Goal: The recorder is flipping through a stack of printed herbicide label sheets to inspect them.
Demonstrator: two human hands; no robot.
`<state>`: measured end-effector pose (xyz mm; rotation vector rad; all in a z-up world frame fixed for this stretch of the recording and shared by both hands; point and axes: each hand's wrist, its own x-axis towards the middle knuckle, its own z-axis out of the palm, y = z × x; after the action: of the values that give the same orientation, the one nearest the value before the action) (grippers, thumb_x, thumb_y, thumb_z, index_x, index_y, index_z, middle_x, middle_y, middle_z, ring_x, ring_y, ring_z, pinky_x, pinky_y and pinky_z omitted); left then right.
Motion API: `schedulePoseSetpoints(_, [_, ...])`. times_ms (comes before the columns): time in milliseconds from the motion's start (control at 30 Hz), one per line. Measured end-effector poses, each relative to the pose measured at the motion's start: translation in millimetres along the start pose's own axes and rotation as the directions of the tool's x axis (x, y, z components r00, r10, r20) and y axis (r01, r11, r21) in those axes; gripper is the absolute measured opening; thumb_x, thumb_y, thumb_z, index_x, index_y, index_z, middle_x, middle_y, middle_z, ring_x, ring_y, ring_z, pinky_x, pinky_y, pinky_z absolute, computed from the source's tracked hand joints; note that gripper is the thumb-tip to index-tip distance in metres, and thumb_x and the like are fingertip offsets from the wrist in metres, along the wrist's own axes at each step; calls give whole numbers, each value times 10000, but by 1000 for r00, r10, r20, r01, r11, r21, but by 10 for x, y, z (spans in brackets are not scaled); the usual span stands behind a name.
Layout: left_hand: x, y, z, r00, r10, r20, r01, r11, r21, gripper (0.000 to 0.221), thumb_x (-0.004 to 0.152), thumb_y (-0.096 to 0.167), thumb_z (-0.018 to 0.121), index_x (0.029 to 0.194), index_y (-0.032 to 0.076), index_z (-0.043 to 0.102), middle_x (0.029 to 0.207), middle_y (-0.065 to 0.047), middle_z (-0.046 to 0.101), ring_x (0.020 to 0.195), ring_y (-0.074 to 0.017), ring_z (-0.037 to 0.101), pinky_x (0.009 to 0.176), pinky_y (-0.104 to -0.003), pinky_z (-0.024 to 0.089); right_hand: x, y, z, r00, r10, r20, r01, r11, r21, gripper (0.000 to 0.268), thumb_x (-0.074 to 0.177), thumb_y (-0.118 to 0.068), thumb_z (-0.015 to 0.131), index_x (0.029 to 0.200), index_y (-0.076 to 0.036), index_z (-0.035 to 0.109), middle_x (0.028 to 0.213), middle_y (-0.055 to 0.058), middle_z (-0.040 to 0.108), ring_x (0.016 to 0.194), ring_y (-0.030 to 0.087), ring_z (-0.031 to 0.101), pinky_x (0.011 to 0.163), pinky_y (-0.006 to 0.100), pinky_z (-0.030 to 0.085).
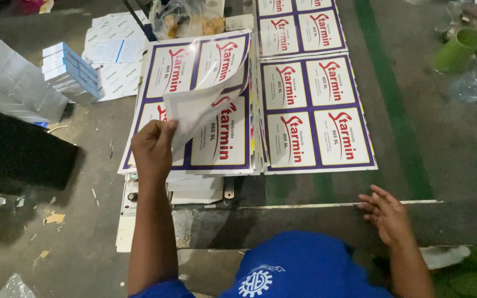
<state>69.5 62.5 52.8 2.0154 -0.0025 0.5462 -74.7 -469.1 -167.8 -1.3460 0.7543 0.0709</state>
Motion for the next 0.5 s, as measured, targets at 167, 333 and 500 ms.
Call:
schedulePoseSetpoints(167, [140,-85,-12,993,-51,-109,8,935,-355,244,1071,187,717,892,24,690,768,38,609,679,-32,486,612,-226,378,-68,-236,328,999,29,-16,-29,999,-46,462,1043,-207,544,1484,-68,524,1184,162,718,954,247,689,751,365,535])
schedulePoseSetpoints(333, [-25,122,66,912,321,-254,-326,945,24,100,1036,71,762,991,22,689,885,-52,708,793,-102,662,704,-276,539,-3,-378,688,959,-133,249,125,991,45,405,1018,-190,583,1401,-59,595,1115,153,736,875,217,702,655,311,530])
schedulePoseSetpoints(500, [-579,359,753,778,627,34,-627,773,99,99,949,36,725,1045,29,701,1028,-143,740,869,-255,747,716,-362,601,-344,-709,1380,898,-213,385,245,969,-34,392,993,-174,602,1365,-52,621,1120,159,754,871,212,713,660,316,561])
